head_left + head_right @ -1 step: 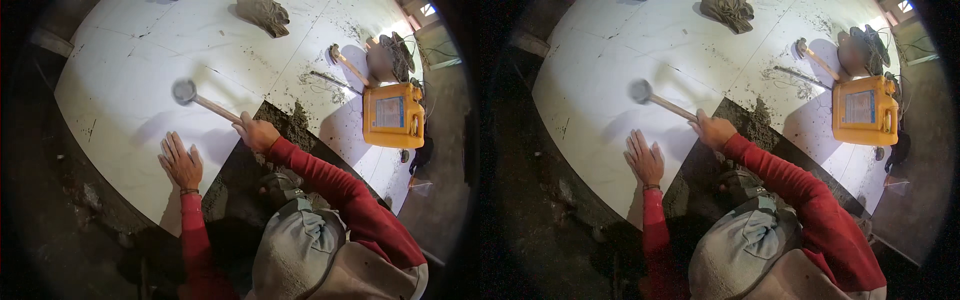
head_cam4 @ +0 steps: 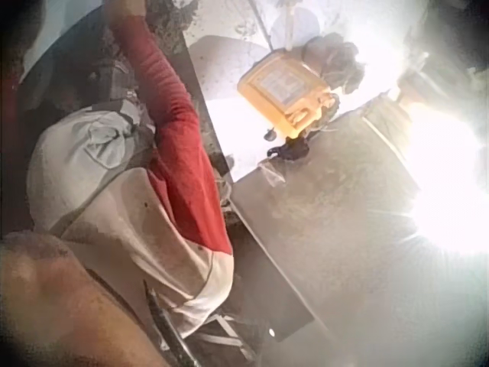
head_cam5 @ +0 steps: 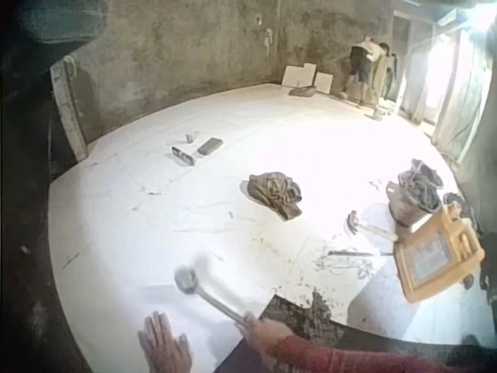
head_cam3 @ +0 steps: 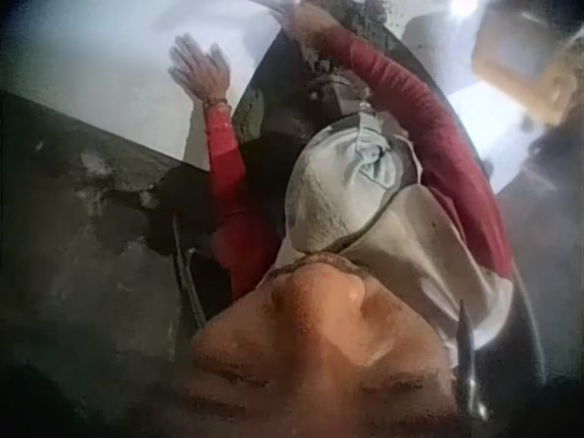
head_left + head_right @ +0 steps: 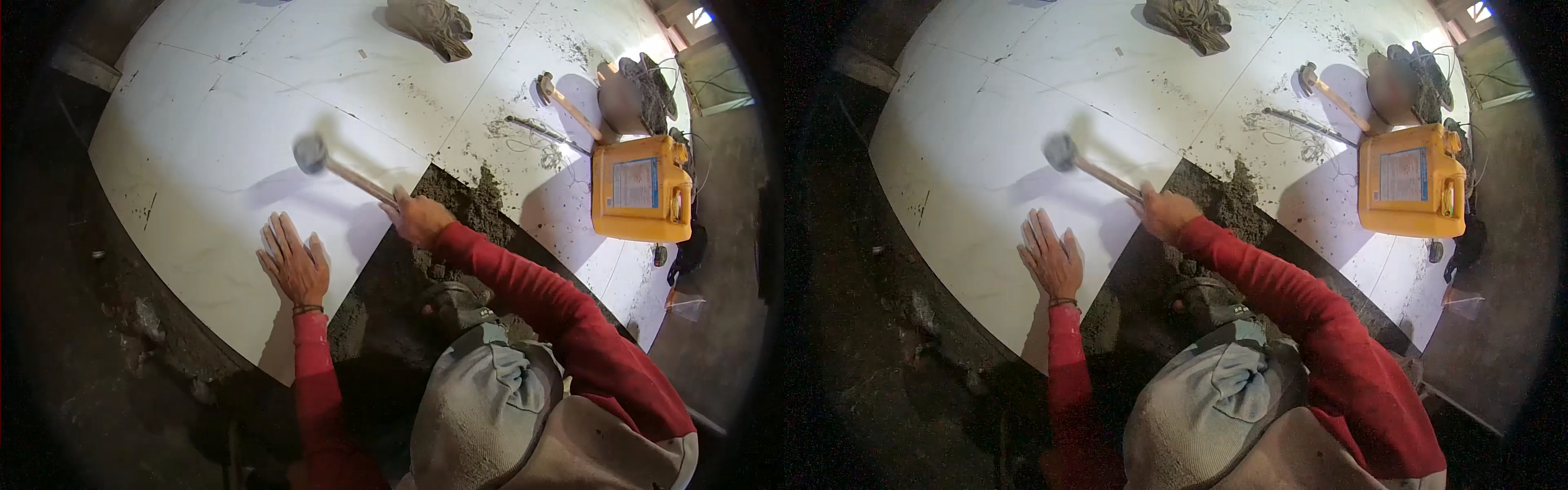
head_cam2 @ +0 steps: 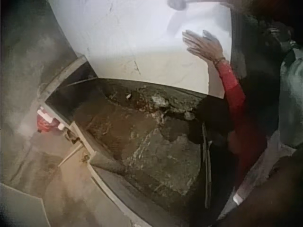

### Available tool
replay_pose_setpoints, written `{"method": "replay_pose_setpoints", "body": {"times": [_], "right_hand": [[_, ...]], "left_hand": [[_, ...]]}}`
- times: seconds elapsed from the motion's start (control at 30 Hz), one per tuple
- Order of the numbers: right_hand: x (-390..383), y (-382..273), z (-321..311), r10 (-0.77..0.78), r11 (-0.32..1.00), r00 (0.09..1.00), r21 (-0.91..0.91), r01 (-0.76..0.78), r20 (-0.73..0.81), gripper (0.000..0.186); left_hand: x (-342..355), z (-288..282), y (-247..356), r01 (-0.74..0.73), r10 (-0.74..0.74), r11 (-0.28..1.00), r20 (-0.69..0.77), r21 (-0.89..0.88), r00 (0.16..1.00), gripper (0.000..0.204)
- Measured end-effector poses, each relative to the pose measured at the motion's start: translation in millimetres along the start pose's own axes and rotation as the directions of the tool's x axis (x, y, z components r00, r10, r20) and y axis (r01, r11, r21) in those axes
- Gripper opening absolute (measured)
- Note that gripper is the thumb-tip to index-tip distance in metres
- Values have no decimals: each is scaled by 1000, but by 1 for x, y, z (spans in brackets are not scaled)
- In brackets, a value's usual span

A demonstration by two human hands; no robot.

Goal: The person applies adhesive to the back of a tile using a trowel and places the tile onto a prepared surface. The person then taps the tile into place using a rubber mallet.

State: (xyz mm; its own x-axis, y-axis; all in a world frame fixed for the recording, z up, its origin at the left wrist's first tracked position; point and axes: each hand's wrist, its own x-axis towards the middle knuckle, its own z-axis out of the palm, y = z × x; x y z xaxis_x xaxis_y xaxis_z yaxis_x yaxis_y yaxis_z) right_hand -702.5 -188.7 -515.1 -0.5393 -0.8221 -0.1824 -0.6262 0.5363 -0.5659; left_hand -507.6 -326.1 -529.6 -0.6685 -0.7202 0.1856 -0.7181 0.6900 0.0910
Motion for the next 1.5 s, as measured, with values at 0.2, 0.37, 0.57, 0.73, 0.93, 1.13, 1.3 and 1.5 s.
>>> {"method": "replay_pose_setpoints", "body": {"times": [0.2,0.37,0.57,0.73,0.93,1.13,1.3,1.5], "right_hand": [[-21,-57,-38,-91,914,968,365,175,-236,31],[-23,-25,-32,52,987,999,154,-50,-9,31],[-48,-23,-59,-41,964,991,256,72,-127,32],[-35,-21,-57,21,979,994,202,1,-108,31],[-41,10,-40,23,989,994,150,-7,-107,33],[-47,-25,-60,-13,950,984,304,67,-177,33],[-54,52,-13,95,987,995,132,-94,-3,31],[-63,-4,-54,35,922,968,382,65,-249,29]], "left_hand": [[3,4,-16,26,-24,999,-43,46,999,61],[5,3,-6,24,-22,999,-51,44,998,59],[3,7,-9,56,-53,996,-35,63,998,60],[8,11,-11,34,-33,999,-63,16,997,61],[3,7,-4,36,-35,999,-39,23,999,60],[0,10,-15,68,-68,995,-5,66,998,60],[-1,12,-1,26,-26,999,0,38,1000,59],[1,7,-9,80,-80,996,-10,48,997,60]]}}
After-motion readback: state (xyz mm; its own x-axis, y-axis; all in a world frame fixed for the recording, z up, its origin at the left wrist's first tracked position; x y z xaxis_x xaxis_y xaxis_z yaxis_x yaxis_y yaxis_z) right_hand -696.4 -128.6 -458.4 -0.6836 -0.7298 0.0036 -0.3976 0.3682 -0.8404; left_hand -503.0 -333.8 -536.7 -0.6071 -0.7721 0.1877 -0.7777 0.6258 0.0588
